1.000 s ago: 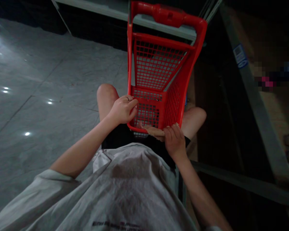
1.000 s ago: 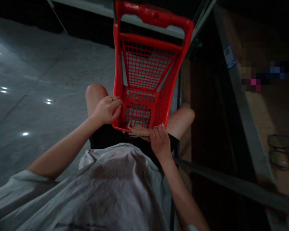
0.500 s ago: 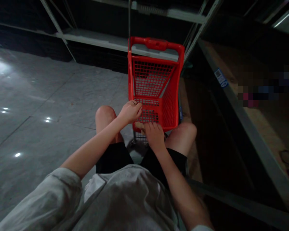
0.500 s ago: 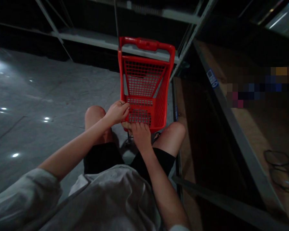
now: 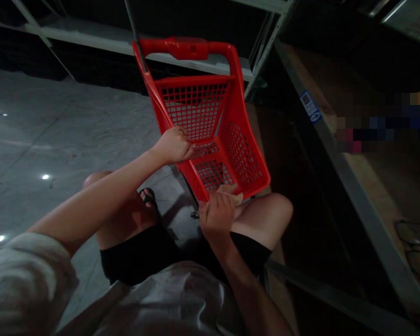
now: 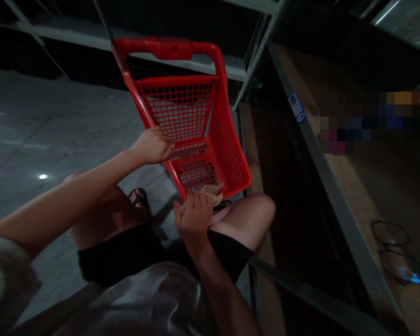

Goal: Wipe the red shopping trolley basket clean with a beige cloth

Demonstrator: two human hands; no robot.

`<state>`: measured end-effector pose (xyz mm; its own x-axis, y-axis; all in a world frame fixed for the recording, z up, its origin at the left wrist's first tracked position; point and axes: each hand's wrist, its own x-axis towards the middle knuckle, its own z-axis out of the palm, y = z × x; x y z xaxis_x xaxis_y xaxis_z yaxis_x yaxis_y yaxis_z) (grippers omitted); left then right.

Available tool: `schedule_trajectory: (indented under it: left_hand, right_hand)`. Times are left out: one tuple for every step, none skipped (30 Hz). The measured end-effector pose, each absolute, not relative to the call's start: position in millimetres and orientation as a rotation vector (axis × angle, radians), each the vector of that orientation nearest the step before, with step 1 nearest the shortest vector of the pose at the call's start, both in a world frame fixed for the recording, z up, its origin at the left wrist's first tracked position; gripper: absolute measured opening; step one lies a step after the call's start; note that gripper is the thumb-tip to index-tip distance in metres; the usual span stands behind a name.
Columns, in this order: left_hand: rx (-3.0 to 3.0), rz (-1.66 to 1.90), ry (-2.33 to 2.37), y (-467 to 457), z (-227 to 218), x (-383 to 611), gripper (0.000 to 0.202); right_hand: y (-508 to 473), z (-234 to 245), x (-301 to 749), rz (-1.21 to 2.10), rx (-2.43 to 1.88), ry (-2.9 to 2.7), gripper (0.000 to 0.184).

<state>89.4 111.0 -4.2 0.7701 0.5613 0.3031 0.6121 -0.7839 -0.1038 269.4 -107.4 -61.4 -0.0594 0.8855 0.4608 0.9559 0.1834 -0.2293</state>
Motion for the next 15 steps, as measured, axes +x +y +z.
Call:
schedule_trajectory:
  left_hand:
    - [-2.734, -0.372, -0.943, 116.0, -8.5, 90.0, 0.046]
    - [-2.703, -0.380, -0.965, 118.9, -12.2, 90.4, 0.048]
    - [-2.678, -0.397, -0.987, 120.2, -15.2, 90.9, 0.049]
    - [-2.665, -0.411, -1.005, 120.4, -17.3, 91.5, 0.050]
    - [-2.660, -0.420, -1.027, 120.1, -18.9, 92.7, 0.051]
    - [-2.661, -0.427, -1.057, 119.5, -20.1, 94.6, 0.051]
    - [-2.663, -0.438, -1.095, 118.8, -21.3, 97.3, 0.051]
    - [-2.666, -0.453, -1.137, 118.0, -22.6, 101.0, 0.051]
    - [-2.668, -0.476, -1.180, 117.1, -24.1, 105.4, 0.050]
    - [-2.668, -0.506, -1.222, 116.0, -25.9, 110.5, 0.050]
    - [-2.665, -0.544, -1.260, 114.5, -27.8, 116.0, 0.050]
    - [-2.658, -0.584, -1.293, 112.6, -29.7, 121.9, 0.050]
    - [-2.647, -0.626, -1.319, 110.1, -31.3, 127.9, 0.051]
    - [-2.633, -0.667, -1.340, 107.1, -32.7, 133.9, 0.052]
    - [-2.615, -0.700, -1.356, 103.6, -33.6, 139.9, 0.054]
  right_hand:
    - [-106.6, -63.6, 260.7, -0.196, -1.738, -1.942, 0.034]
    - [-105.3, -66.5, 258.8, -0.213, -1.730, -1.940, 0.035]
    - [-103.9, -70.0, 264.0, -0.228, -1.694, -1.965, 0.037]
    - [-102.5, -74.0, 275.3, -0.244, -1.647, -2.000, 0.038]
    - [-101.0, -78.1, 291.5, -0.259, -1.608, -2.027, 0.040]
    - [-99.4, -81.9, 310.8, -0.273, -1.588, -2.042, 0.041]
    - [-97.5, -84.9, 330.9, -0.281, -1.593, -2.044, 0.042]
    - [-95.3, -86.8, 349.9, -0.280, -1.614, -2.036, 0.043]
    - [-92.5, -87.2, 365.8, -0.268, -1.639, -2.022, 0.044]
    - [-89.5, -86.2, 376.9, -0.248, -1.658, -1.995, 0.044]
    - [-86.2, -84.1, 382.4, -0.223, -1.673, -1.952, 0.045]
    - [-82.9, -81.2, 382.1, -0.194, -1.682, -1.903, 0.045]
    - [-79.7, -78.1, 376.2, -0.167, -1.690, -1.857, 0.046]
    - [-76.4, -75.2, 365.8, -0.150, -1.705, -1.815, 0.047]
    - [-72.9, -72.6, 352.3, -0.147, -1.737, -1.775, 0.047]
